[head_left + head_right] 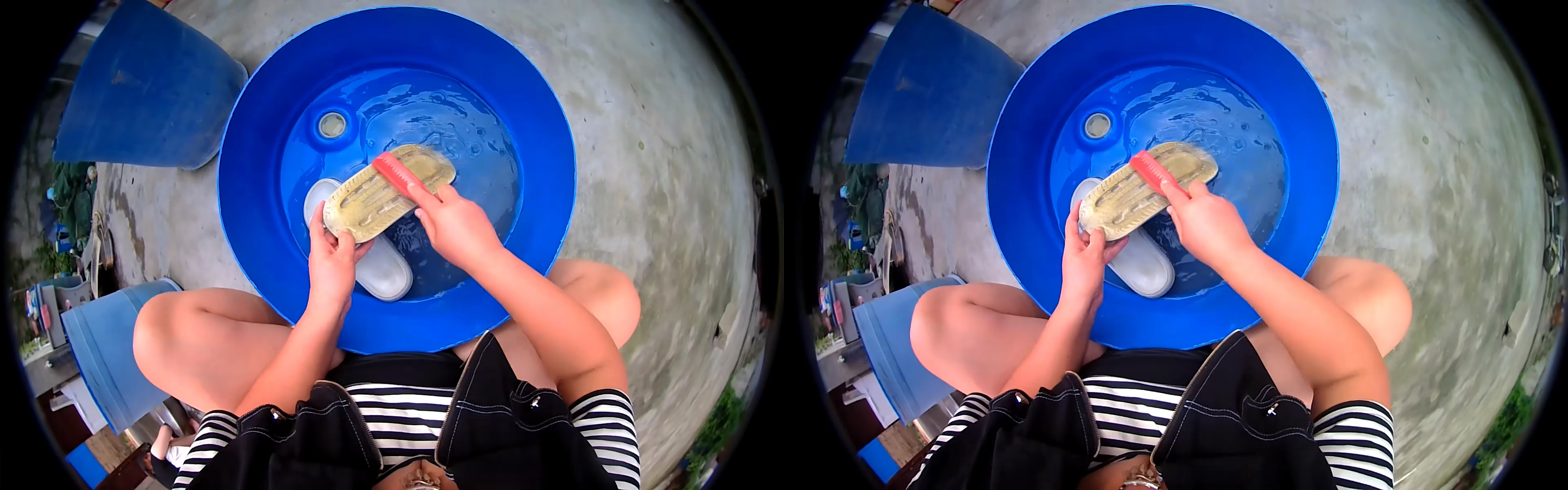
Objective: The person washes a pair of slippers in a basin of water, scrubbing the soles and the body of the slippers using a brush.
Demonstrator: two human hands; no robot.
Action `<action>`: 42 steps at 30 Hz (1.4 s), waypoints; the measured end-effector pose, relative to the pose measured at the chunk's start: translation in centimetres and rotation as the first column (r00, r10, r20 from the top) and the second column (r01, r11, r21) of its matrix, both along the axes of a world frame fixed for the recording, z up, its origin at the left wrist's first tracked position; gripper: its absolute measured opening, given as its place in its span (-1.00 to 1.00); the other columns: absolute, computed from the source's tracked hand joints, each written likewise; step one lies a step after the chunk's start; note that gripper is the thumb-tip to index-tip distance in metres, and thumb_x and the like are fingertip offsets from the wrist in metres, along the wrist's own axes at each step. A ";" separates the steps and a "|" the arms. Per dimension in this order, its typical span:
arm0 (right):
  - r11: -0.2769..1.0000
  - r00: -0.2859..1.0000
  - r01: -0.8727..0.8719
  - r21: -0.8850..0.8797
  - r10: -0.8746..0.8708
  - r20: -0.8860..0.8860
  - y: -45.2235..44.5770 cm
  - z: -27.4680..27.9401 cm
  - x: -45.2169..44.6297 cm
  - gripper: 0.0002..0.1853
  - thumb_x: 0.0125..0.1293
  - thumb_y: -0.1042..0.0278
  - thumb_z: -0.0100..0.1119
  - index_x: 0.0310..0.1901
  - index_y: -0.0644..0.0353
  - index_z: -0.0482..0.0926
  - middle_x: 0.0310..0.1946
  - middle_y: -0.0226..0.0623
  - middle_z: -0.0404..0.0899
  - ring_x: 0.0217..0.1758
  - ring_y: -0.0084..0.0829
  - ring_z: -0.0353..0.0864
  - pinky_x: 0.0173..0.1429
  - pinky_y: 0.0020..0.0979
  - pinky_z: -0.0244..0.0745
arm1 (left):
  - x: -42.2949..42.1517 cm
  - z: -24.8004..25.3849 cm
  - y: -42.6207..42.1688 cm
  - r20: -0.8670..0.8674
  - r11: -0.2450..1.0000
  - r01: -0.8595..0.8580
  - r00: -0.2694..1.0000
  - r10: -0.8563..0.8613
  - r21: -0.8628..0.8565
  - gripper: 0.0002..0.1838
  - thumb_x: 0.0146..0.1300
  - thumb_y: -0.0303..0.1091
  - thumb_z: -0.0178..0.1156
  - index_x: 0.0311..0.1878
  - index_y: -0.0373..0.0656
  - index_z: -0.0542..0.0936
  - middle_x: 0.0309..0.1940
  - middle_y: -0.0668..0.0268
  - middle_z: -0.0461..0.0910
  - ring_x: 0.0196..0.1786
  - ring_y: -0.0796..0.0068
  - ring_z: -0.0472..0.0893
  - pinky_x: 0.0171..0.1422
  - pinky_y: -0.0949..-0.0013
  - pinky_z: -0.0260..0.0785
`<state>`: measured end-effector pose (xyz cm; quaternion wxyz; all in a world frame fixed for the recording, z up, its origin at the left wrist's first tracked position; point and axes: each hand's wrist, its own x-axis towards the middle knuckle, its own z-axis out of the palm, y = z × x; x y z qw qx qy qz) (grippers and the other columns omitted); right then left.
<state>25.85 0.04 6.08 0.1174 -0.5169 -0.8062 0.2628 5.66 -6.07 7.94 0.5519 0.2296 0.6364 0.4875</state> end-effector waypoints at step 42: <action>0.766 0.751 0.634 -0.110 -0.575 0.324 7.2 -5.2 6.4 -0.40 0.61 0.12 -0.01 0.60 -0.04 0.17 0.13 0.08 0.65 0.23 0.01 0.68 0.24 0.00 0.58 | -0.2 -0.8 -0.2 -0.123 0.984 -0.003 0.992 0.025 0.179 -0.35 0.64 -0.54 -0.14 0.68 -0.11 -0.09 0.37 -0.01 0.43 0.37 0.13 0.56 0.47 0.02 0.51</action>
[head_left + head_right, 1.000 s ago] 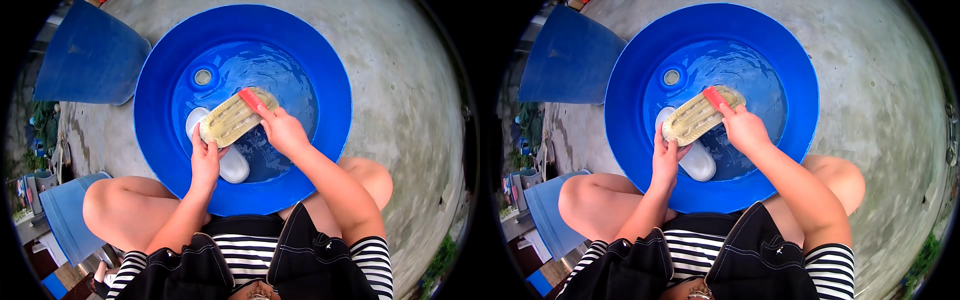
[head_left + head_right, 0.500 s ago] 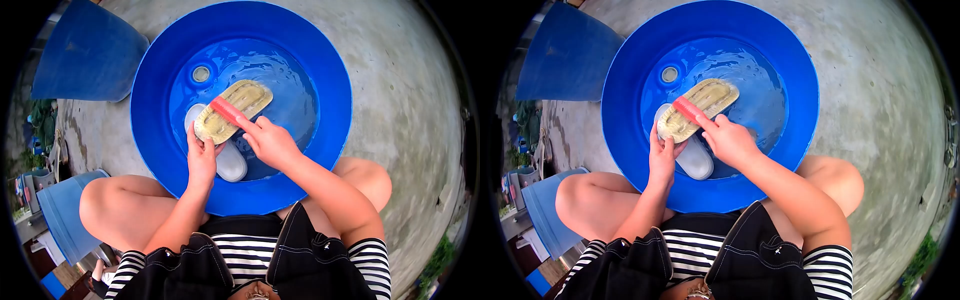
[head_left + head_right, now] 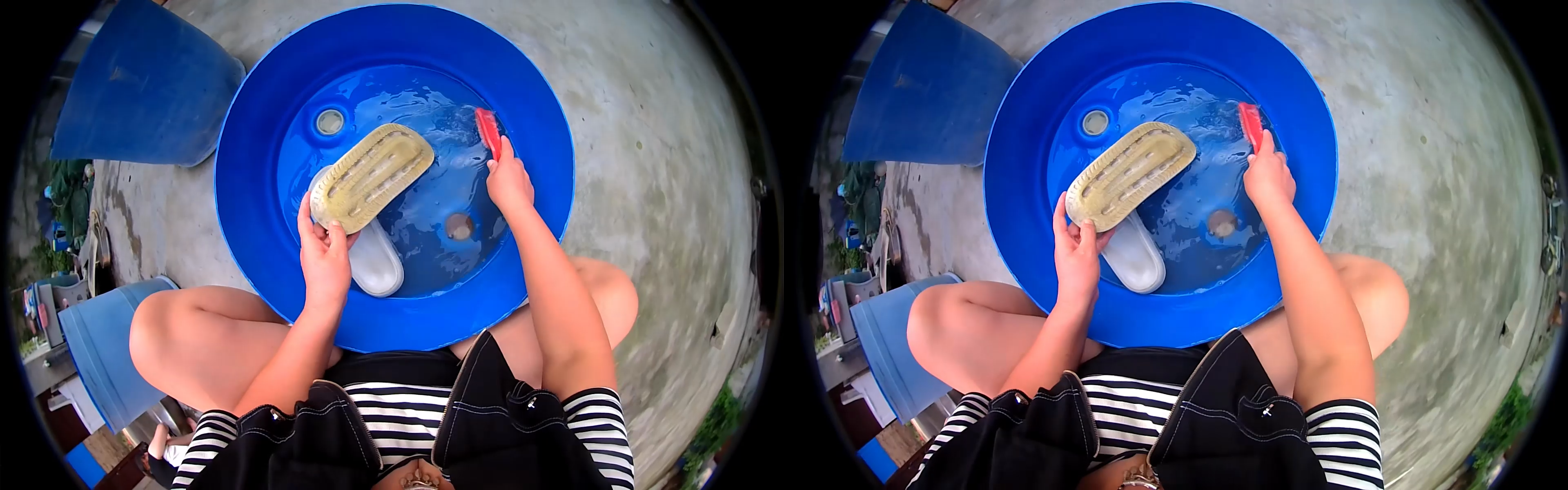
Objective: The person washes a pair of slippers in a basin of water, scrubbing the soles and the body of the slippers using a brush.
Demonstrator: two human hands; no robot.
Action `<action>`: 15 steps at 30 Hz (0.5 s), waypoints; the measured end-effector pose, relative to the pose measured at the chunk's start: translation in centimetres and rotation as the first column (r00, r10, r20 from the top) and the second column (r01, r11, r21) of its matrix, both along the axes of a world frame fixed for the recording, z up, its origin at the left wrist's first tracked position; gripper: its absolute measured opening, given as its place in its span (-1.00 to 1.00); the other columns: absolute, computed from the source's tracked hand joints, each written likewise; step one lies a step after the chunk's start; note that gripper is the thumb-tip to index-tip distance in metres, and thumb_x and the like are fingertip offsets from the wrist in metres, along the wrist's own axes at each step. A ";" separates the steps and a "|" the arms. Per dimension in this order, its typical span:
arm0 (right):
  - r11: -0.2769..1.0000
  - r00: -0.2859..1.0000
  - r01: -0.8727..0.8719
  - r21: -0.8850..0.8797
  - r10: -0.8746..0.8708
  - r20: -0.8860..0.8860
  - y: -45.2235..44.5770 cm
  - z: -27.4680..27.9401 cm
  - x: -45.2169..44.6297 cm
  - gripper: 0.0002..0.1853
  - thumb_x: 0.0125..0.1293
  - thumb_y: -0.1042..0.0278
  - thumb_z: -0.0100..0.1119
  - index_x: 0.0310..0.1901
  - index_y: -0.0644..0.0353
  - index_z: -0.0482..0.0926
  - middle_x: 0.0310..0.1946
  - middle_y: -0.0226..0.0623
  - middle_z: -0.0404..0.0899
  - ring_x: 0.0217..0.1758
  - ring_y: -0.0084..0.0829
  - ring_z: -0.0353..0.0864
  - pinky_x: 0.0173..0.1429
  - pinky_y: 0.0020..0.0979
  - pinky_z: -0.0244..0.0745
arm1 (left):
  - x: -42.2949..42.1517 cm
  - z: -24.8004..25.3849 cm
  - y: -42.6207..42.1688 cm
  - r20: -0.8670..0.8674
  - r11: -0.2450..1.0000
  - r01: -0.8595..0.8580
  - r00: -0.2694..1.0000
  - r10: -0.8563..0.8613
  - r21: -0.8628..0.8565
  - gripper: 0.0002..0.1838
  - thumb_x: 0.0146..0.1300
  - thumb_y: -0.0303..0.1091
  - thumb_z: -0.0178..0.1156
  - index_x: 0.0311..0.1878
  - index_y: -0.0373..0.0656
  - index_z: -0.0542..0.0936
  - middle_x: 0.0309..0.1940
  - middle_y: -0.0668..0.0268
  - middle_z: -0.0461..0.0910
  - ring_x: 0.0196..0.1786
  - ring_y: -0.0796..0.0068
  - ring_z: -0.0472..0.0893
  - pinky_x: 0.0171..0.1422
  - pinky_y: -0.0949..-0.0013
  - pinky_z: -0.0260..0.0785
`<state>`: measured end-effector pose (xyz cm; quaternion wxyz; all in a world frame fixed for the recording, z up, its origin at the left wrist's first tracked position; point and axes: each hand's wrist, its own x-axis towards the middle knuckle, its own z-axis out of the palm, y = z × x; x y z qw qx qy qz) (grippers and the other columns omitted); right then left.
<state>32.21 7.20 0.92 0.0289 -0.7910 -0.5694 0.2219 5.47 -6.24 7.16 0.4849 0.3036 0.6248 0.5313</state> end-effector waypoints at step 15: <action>0.698 0.695 -0.595 0.399 0.696 -0.181 -7.3 4.4 -7.3 -0.56 0.48 0.21 0.20 0.37 -0.30 0.56 -0.35 -0.19 0.53 -0.37 -0.09 0.68 -0.28 -0.11 0.64 | -1.1 -0.5 0.2 0.050 0.993 -0.091 0.994 0.095 -0.071 -0.37 0.65 -0.51 -0.13 0.66 -0.14 -0.09 0.35 -0.02 0.44 0.35 0.10 0.58 0.47 0.00 0.53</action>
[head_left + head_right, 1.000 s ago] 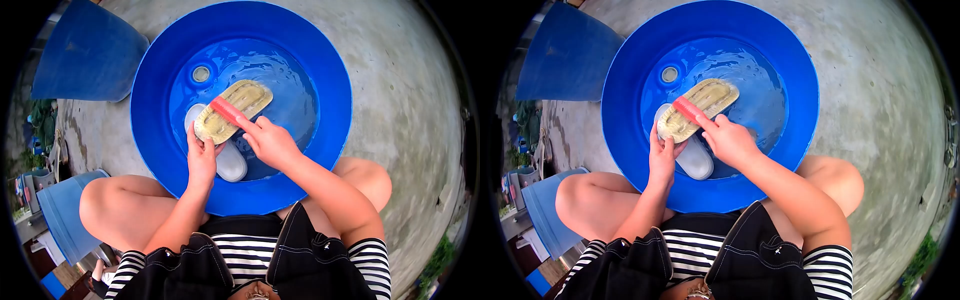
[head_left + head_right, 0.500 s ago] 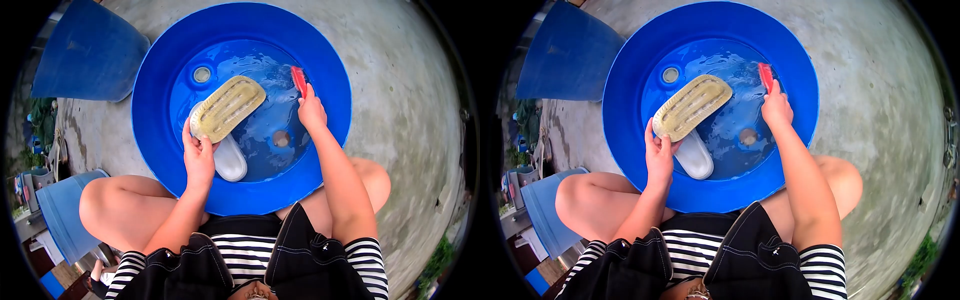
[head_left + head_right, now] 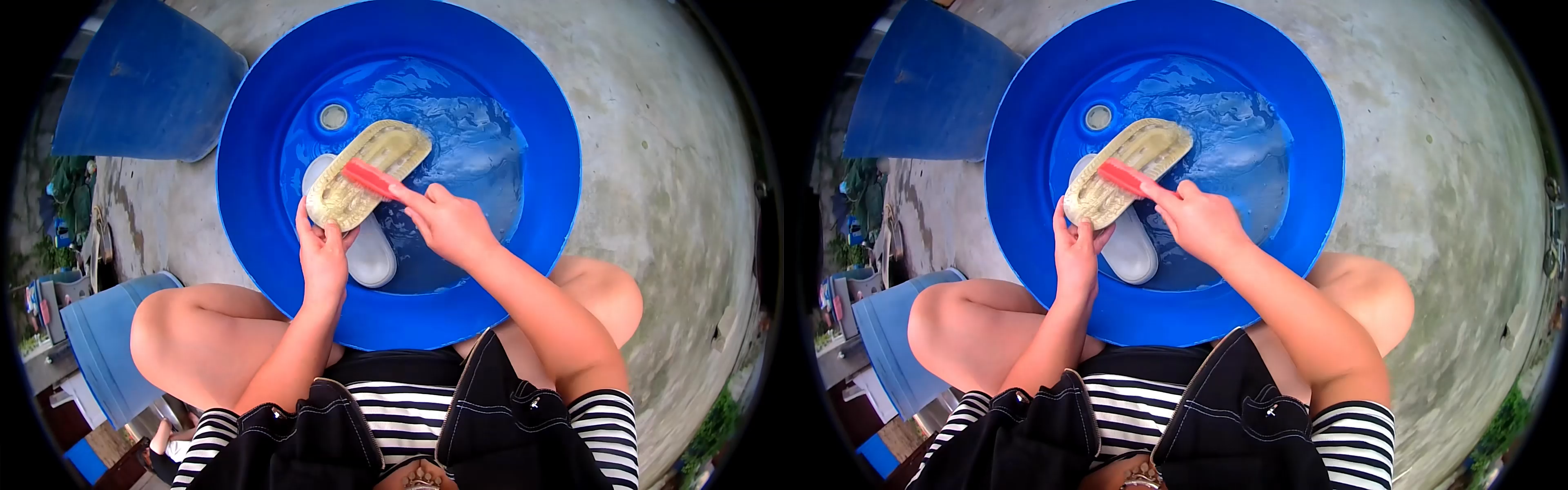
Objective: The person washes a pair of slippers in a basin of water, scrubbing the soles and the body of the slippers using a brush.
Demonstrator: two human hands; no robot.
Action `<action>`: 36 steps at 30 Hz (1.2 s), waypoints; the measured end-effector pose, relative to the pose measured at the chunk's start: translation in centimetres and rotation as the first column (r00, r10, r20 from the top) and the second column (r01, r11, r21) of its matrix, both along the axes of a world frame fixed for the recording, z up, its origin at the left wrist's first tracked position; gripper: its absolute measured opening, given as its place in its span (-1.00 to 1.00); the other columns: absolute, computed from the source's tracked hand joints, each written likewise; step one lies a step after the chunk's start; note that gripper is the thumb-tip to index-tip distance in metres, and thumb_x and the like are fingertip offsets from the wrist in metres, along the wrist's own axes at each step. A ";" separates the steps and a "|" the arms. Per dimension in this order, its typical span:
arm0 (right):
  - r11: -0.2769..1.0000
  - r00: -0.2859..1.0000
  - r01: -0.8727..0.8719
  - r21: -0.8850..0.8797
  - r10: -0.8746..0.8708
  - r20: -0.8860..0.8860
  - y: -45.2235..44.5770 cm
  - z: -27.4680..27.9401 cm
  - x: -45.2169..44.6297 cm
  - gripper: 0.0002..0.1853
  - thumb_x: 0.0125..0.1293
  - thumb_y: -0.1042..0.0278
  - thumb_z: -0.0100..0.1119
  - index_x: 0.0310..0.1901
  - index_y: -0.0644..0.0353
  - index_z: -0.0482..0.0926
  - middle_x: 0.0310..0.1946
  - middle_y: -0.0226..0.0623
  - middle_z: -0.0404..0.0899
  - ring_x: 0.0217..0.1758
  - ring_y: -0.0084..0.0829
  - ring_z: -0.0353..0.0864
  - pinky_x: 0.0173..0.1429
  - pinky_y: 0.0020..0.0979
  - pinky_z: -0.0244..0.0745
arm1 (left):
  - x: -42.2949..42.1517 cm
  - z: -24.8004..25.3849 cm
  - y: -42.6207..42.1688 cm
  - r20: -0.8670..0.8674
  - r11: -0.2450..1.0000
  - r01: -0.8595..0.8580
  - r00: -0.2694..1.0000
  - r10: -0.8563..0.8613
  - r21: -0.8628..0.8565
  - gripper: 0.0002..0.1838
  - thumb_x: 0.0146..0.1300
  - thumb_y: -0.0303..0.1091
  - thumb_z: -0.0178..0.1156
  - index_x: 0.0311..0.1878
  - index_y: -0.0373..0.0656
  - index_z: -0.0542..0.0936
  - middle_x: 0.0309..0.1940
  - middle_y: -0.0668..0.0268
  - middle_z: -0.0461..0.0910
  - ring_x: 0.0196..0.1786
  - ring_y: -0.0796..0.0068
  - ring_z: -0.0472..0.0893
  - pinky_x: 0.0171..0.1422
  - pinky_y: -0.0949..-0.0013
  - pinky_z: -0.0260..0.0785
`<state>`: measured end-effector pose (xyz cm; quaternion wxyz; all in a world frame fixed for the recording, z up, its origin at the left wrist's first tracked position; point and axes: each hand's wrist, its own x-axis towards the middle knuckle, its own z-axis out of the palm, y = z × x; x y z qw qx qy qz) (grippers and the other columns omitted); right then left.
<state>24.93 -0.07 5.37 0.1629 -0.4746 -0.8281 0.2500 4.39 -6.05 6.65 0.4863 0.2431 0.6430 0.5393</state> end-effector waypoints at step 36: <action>0.997 0.997 -0.046 0.065 0.050 -0.062 -1.0 1.0 1.5 -0.62 0.39 0.23 0.31 0.22 -0.28 0.68 -0.42 -0.23 0.52 -0.46 -0.13 0.66 -0.37 -0.14 0.61 | 0.9 0.6 0.2 0.010 0.996 -0.078 0.997 0.078 -0.033 -0.35 0.64 -0.50 -0.10 0.67 -0.11 -0.09 0.36 -0.03 0.44 0.36 0.11 0.57 0.47 0.04 0.53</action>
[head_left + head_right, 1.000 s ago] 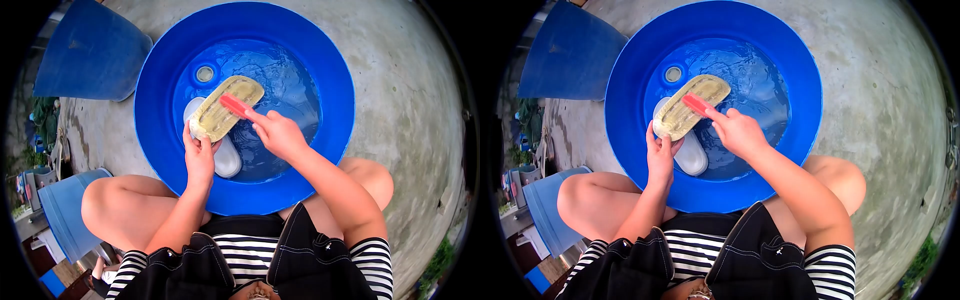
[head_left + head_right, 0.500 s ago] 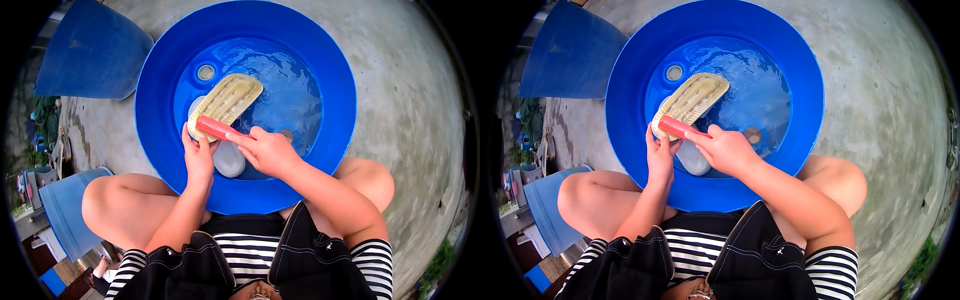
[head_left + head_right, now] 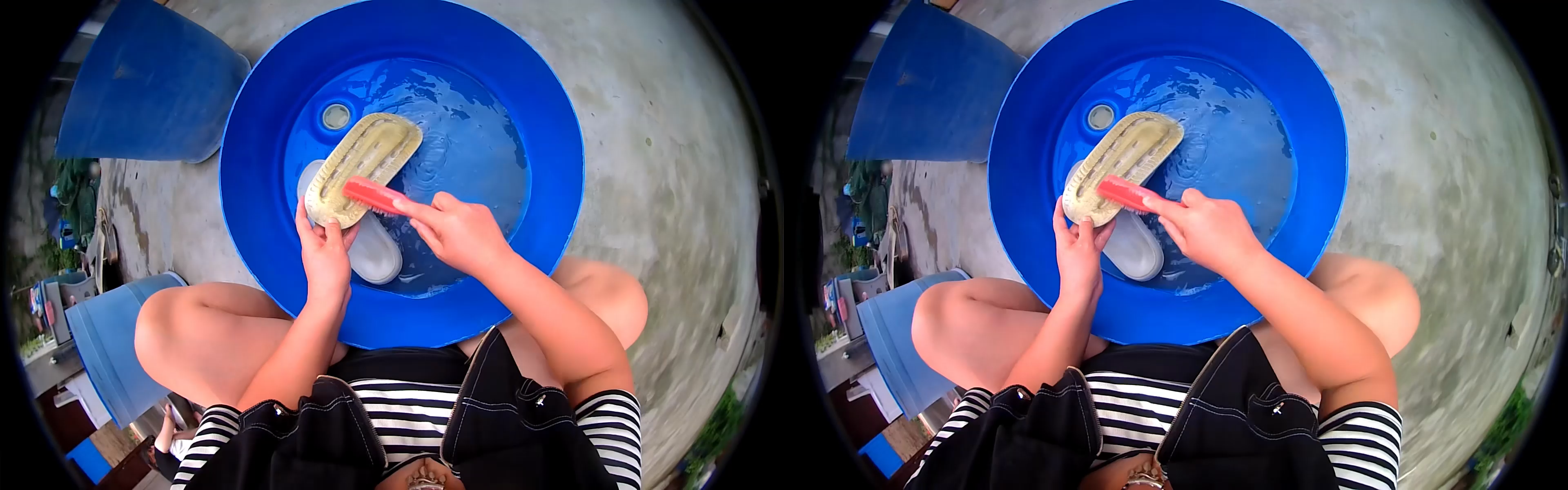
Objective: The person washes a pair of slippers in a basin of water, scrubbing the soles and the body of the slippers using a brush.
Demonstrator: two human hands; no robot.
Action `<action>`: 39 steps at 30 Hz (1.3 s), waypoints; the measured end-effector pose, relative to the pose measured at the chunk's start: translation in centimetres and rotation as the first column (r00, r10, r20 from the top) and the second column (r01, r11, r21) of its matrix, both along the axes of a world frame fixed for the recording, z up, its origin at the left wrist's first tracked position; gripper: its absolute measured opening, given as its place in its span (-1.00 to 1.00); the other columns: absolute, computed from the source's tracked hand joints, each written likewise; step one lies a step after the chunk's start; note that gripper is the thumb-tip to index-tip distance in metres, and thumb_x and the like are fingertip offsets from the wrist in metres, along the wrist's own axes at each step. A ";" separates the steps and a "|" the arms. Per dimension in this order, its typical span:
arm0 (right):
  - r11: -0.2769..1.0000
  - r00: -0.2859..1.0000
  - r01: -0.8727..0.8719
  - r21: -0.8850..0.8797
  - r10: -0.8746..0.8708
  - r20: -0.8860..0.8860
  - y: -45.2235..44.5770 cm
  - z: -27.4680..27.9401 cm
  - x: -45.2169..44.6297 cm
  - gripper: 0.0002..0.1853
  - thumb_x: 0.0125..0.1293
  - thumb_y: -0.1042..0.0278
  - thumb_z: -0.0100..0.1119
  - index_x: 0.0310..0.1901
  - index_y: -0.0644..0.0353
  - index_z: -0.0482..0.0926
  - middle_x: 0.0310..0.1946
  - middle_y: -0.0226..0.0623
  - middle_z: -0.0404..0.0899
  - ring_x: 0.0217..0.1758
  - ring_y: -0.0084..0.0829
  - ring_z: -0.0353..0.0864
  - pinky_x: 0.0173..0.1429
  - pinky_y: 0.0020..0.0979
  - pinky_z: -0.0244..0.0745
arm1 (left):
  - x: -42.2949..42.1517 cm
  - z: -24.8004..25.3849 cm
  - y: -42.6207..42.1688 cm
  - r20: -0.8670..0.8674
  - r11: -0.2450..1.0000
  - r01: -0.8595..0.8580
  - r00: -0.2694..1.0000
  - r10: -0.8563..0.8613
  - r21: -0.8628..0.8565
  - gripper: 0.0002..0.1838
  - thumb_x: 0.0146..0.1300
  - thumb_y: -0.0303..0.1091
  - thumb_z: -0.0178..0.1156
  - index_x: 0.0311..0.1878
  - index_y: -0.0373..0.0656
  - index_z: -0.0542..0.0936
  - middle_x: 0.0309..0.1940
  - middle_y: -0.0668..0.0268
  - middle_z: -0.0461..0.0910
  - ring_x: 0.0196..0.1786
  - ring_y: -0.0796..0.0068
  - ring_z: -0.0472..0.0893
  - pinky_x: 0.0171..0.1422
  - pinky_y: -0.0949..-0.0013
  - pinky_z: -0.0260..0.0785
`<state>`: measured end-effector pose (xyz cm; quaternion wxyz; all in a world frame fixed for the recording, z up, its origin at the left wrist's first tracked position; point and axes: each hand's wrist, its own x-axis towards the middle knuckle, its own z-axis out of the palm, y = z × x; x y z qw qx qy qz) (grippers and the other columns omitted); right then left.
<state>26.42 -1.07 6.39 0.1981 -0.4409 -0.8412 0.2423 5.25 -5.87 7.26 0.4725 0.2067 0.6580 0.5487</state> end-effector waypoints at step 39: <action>0.937 0.964 -0.053 -0.345 -0.042 -0.264 2.2 0.1 -1.1 -0.57 0.46 0.23 0.24 0.35 -0.22 0.62 -0.36 -0.22 0.55 -0.26 -0.17 0.64 -0.13 -0.20 0.56 | -1.1 0.1 0.1 0.042 0.999 0.008 0.999 -0.009 0.034 -0.36 0.65 -0.51 -0.11 0.67 -0.04 -0.06 0.41 0.01 0.42 0.37 0.12 0.57 0.46 0.04 0.52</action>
